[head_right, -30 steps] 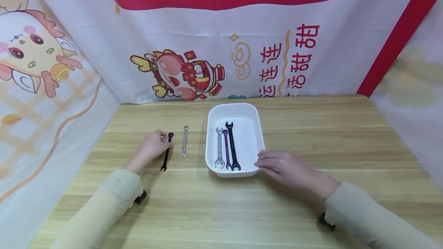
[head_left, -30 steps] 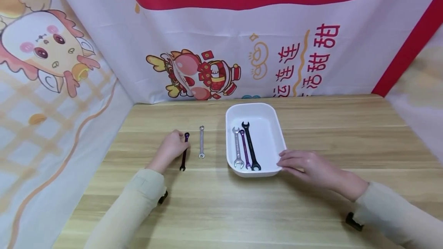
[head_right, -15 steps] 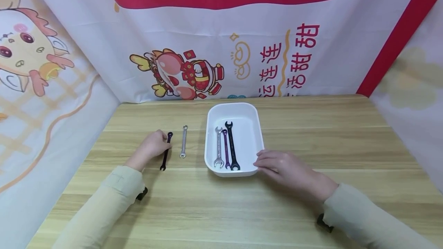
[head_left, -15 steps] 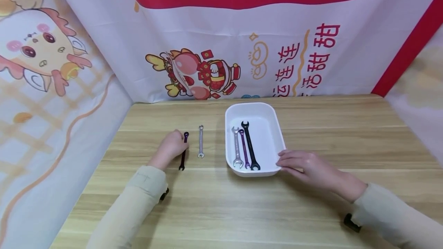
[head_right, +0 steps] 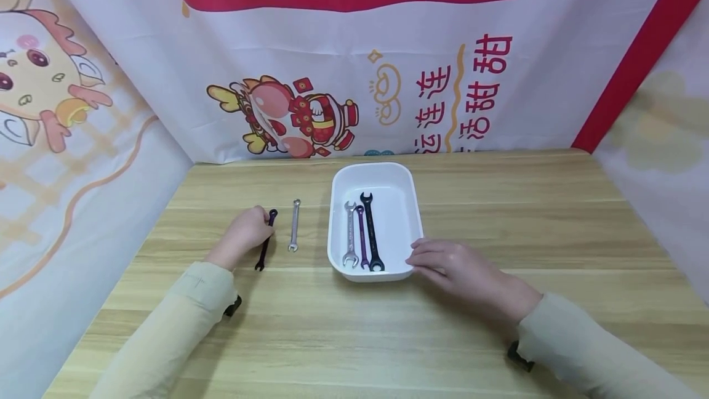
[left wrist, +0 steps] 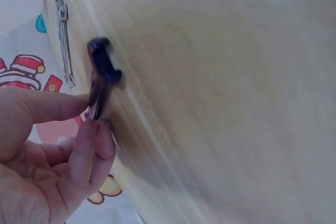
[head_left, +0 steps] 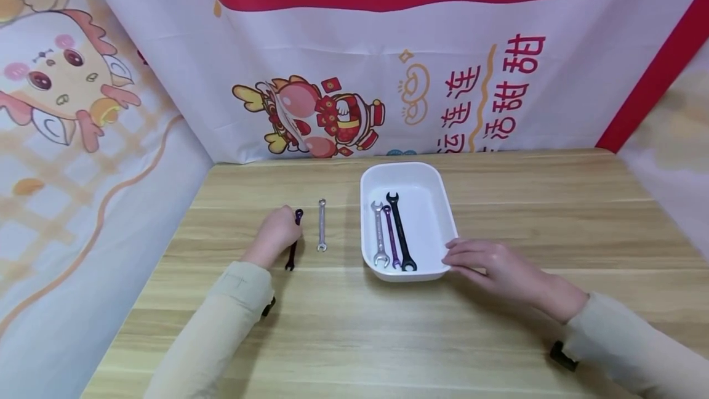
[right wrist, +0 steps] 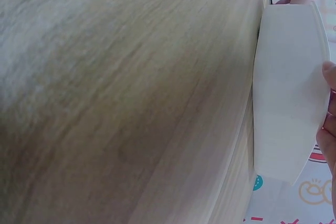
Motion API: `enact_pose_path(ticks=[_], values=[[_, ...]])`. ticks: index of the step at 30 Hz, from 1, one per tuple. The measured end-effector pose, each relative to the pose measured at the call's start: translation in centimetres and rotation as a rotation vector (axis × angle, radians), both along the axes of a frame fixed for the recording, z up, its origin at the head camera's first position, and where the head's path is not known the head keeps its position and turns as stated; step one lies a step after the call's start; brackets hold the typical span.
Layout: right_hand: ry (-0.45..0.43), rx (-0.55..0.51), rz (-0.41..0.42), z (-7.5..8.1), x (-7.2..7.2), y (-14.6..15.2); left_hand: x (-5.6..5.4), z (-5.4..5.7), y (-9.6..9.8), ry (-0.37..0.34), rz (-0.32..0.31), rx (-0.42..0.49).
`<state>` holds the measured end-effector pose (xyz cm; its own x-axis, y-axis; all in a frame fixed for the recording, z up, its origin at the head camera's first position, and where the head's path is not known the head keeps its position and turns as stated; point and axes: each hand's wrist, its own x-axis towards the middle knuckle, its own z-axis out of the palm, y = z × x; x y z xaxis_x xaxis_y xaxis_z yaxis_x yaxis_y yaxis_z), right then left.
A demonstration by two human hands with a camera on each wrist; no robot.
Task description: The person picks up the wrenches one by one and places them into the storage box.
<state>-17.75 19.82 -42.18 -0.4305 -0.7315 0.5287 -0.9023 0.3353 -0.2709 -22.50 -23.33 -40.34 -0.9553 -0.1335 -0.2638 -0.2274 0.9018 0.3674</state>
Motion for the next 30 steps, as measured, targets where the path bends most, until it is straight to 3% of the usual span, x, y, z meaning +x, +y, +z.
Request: enact_pose_path(ticks=[7, 15, 24, 30], values=[[0.009, -0.012, 0.004, 0.0, 0.0, 0.0, -0.3, 0.2, 0.3, -0.02, 0.018, 0.018], [-0.011, -0.025, 0.011, -0.3, -0.1, 0.1, -1.3, 0.3, -0.7, 0.013, -0.001, 0.037], [-0.002, -0.059, 0.034, -0.5, -0.2, 0.1, -2.0, 0.9, -0.8, -0.089, 0.057, 0.022], [-0.003, -0.055, 0.023, -0.5, -0.2, 0.2, -2.6, 1.0, -0.7, -0.157, 0.107, 0.061]])
